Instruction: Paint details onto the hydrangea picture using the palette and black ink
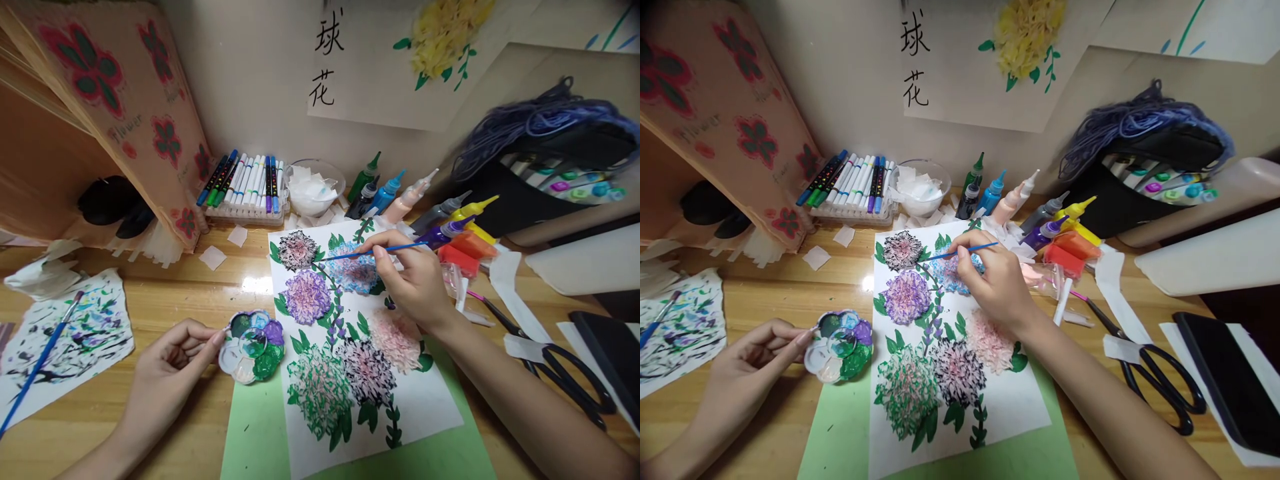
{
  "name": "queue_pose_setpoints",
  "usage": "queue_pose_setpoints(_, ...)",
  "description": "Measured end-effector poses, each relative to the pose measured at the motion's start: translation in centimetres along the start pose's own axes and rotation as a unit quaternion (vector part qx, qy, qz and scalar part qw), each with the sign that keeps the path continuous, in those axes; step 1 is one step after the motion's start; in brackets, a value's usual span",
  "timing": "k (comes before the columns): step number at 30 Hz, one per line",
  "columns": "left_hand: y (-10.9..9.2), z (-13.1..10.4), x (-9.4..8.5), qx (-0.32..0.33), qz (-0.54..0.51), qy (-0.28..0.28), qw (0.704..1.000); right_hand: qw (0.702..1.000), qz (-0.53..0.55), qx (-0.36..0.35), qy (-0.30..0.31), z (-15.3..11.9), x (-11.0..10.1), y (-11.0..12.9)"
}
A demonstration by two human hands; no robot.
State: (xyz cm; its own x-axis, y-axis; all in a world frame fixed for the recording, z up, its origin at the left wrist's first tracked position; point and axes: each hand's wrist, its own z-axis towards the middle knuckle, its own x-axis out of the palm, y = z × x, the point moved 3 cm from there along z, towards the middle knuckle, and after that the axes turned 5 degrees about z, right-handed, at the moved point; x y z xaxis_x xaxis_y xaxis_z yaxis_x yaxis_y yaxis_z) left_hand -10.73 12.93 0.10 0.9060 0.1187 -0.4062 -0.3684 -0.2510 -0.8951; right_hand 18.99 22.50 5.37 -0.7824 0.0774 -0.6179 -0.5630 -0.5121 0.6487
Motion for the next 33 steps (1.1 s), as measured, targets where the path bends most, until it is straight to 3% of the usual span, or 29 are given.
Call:
queue_pose_setpoints(5, 0.1, 0.0, 0.0, -0.009, -0.005, 0.000, 1.000, 1.000, -0.010, -0.002, 0.021, -0.1, 0.1, 0.0)
queue_pose_setpoints(11, -0.1, -0.1, -0.1, -0.004, -0.004, -0.001, 1.000, 1.000, -0.008, -0.015, -0.006, -0.2, -0.1, 0.3)
queue_pose_setpoints(26, -0.2, 0.0, 0.0, -0.003, 0.010, -0.009, 1.000, 1.000, -0.012, -0.014, 0.012, -0.3, 0.0, 0.5)
queue_pose_setpoints(33, -0.3, 0.0, 0.0, -0.007, 0.009, -0.006, 1.000, 0.994, 0.017, -0.007, -0.105, -0.6, -2.2, 1.5)
